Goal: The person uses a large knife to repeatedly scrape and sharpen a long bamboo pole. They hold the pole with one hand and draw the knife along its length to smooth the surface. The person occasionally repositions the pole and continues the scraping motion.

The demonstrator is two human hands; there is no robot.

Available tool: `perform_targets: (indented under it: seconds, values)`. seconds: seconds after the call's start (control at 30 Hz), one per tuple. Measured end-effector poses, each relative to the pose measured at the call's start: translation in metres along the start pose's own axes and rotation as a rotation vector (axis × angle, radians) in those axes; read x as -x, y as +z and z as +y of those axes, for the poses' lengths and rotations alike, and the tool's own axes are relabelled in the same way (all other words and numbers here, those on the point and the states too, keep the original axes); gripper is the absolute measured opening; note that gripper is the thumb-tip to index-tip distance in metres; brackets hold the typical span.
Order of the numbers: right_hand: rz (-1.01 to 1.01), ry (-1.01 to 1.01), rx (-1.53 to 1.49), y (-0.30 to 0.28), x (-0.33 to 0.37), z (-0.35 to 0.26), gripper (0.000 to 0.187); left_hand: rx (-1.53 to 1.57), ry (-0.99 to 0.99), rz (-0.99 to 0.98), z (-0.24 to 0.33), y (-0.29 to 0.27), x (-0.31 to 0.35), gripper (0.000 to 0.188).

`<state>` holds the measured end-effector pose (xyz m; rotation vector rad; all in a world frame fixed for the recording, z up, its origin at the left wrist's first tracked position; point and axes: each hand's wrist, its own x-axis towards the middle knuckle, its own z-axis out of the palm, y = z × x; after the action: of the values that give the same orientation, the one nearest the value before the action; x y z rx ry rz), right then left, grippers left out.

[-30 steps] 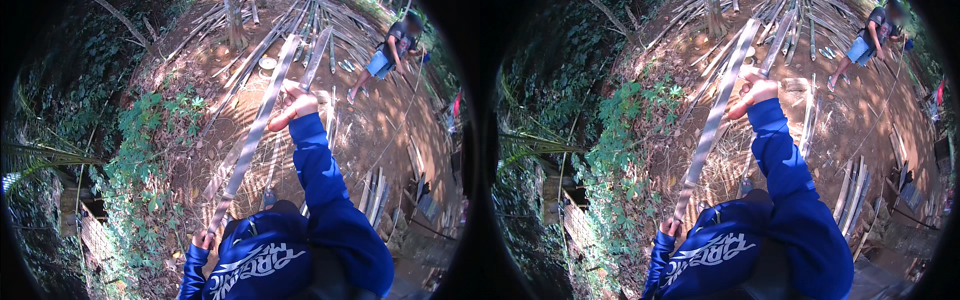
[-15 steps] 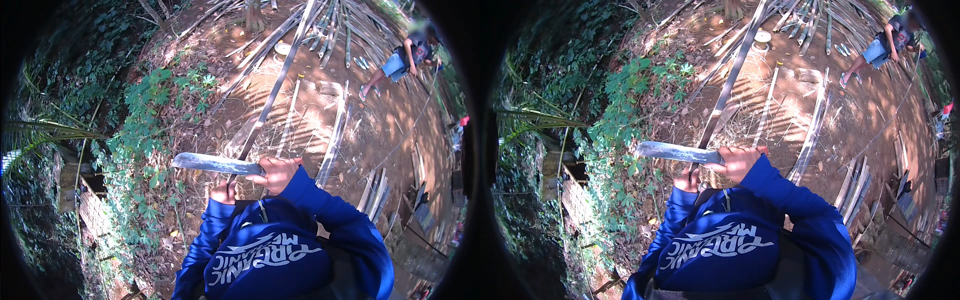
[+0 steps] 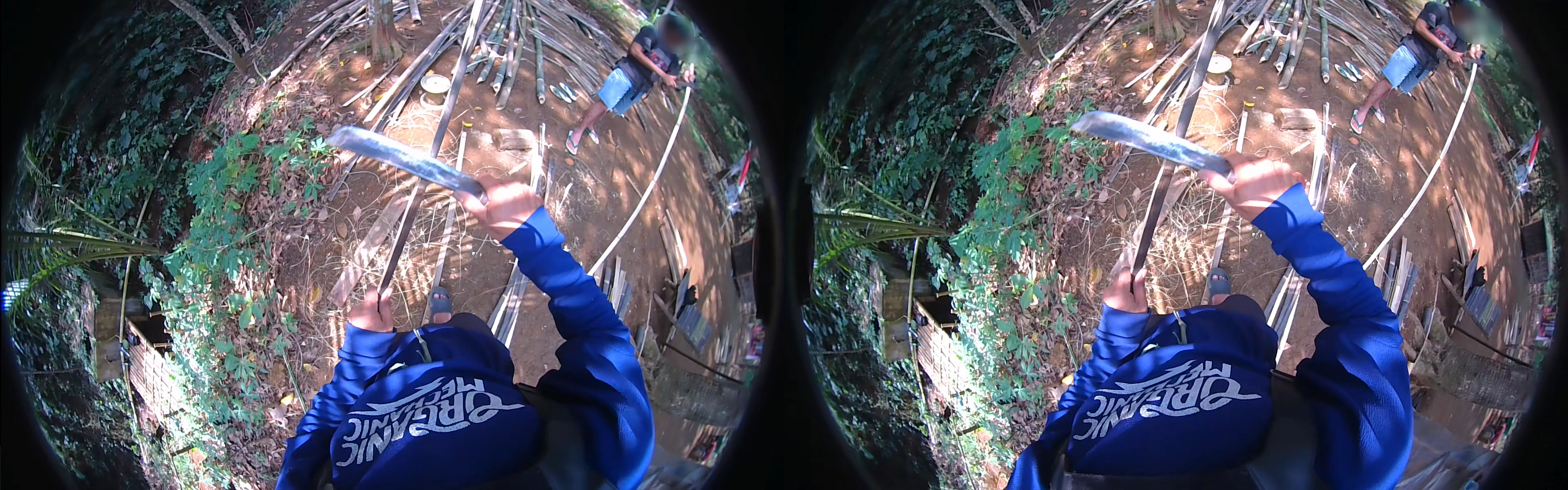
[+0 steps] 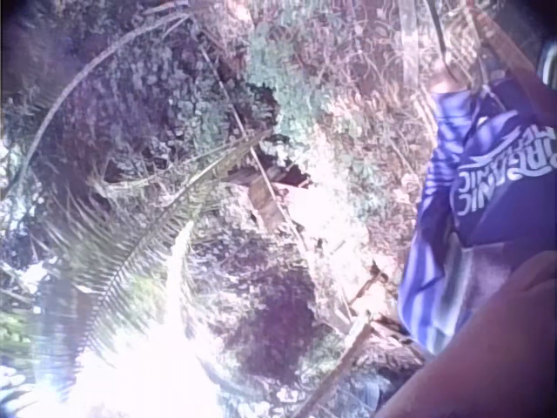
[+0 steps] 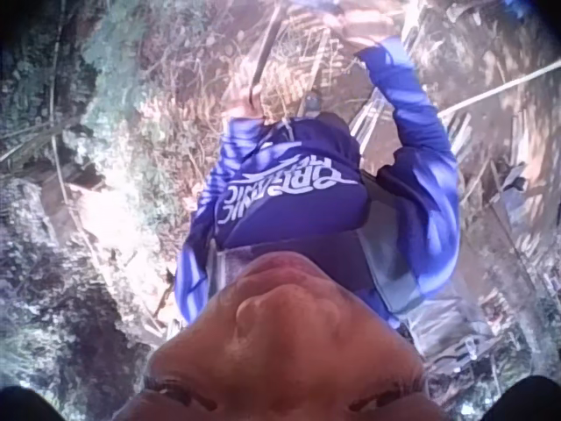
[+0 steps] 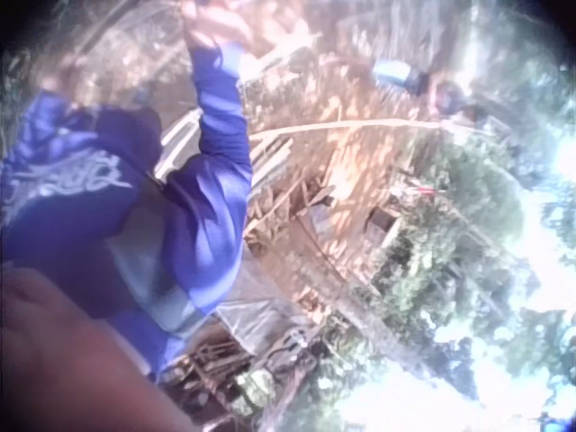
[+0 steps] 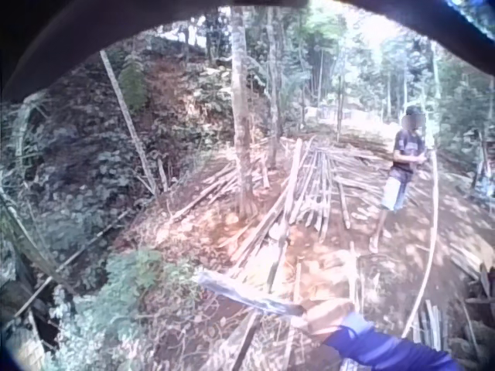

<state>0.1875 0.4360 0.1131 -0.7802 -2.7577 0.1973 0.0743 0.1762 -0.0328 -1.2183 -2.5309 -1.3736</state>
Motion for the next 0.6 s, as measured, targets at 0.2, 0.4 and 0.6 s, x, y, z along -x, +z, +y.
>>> perform_targets:
  seconds: [0.2,0.4,0.6]
  values:
    - [-0.060,-0.169,0.203,-0.018,-0.001,-0.011,0.050,0.027,0.212,0.016,0.013,0.013,-0.004,0.008]
    - [0.210,0.091,0.247,-0.038,-0.030,0.052,0.052,0.079,0.180,-0.071,0.009,0.014,0.000,0.007]
    - [-0.115,-0.040,0.101,-0.051,-0.027,0.053,0.055,0.013,0.278,-0.095,0.001,0.032,0.007,0.008]
